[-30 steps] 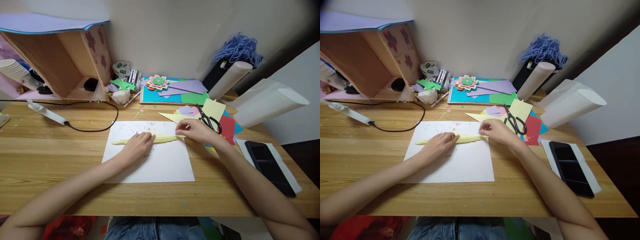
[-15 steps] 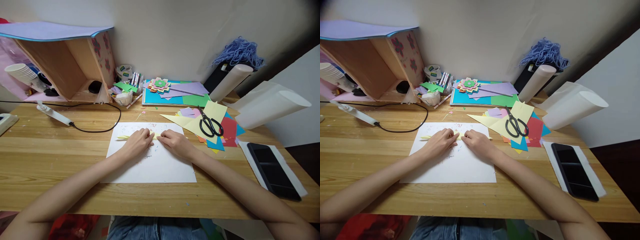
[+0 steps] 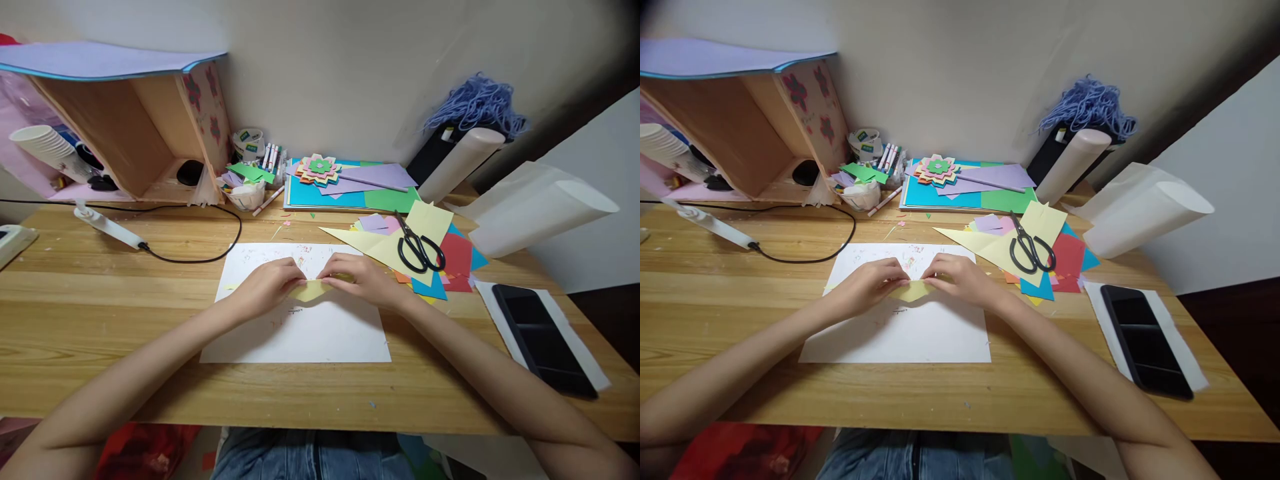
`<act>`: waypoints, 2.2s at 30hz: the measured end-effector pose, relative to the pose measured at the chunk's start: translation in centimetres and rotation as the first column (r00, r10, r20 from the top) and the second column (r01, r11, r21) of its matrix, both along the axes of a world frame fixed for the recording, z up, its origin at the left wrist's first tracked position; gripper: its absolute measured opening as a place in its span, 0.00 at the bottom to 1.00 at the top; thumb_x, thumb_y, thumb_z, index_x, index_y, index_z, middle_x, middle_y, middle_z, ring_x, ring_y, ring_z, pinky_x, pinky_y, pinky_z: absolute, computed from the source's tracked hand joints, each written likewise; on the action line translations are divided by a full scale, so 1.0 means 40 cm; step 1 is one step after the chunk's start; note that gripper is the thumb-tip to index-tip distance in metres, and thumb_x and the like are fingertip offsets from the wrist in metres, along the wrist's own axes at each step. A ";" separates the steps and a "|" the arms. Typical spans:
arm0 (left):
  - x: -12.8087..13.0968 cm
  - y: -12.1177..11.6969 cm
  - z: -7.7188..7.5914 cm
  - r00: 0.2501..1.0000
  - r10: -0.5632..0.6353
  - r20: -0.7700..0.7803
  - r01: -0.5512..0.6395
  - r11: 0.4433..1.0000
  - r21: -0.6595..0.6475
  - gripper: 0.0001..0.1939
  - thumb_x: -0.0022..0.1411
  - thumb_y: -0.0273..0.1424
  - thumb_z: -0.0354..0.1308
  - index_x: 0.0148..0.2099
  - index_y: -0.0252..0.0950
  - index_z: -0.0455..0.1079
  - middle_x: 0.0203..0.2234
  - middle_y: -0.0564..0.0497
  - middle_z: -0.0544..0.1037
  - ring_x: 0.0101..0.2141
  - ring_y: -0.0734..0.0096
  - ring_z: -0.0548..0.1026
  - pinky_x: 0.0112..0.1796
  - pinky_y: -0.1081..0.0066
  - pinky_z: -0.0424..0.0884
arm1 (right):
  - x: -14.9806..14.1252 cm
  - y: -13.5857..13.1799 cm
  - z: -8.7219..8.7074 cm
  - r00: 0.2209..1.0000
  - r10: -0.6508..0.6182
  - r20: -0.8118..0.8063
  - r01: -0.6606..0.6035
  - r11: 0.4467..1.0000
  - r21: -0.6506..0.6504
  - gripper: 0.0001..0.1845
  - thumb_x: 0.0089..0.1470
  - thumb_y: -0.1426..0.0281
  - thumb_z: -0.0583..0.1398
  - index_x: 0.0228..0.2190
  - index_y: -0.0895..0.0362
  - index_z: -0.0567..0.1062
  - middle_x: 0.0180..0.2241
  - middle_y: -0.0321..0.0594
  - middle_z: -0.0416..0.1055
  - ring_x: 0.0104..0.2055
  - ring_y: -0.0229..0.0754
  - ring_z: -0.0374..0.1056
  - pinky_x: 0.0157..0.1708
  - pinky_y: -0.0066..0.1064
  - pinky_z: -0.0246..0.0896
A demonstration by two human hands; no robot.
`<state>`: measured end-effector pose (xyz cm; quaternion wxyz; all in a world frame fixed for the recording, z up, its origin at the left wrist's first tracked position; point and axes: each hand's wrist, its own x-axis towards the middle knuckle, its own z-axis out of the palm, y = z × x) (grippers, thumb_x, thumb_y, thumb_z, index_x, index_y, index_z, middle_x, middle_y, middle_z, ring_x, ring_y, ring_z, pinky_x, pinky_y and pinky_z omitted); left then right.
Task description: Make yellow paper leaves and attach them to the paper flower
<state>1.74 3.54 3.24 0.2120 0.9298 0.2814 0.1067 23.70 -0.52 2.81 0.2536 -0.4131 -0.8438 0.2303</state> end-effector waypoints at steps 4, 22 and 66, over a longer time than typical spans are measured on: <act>0.000 0.010 -0.015 1.000 0.019 0.019 -0.017 0.992 -0.124 0.10 0.60 0.25 0.50 0.35 0.35 0.74 0.29 0.50 0.74 0.29 0.72 0.70 0.30 0.74 0.62 | -0.003 0.004 -0.024 1.000 -0.014 0.001 0.014 0.999 -0.038 0.07 0.55 0.73 0.56 0.33 0.56 0.75 0.33 0.40 0.71 0.36 0.39 0.67 0.36 0.31 0.62; 0.016 -0.077 -0.046 0.887 0.017 -0.462 0.197 0.890 0.412 0.14 0.61 0.16 0.40 0.40 0.28 0.67 0.30 0.44 0.70 0.32 0.65 0.68 0.28 0.69 0.63 | 0.002 -0.025 -0.083 0.935 0.018 0.355 -0.147 0.929 0.340 0.15 0.60 0.77 0.46 0.39 0.61 0.72 0.35 0.48 0.71 0.37 0.43 0.65 0.34 0.35 0.64; 0.005 -0.065 -0.013 0.911 0.240 -0.336 -0.091 0.910 0.405 0.09 0.57 0.19 0.47 0.32 0.34 0.66 0.28 0.48 0.72 0.27 0.68 0.68 0.24 0.70 0.57 | -0.015 -0.021 -0.022 0.929 -0.289 0.230 0.285 0.957 0.052 0.08 0.46 0.80 0.57 0.22 0.56 0.69 0.26 0.37 0.68 0.31 0.40 0.62 0.29 0.29 0.54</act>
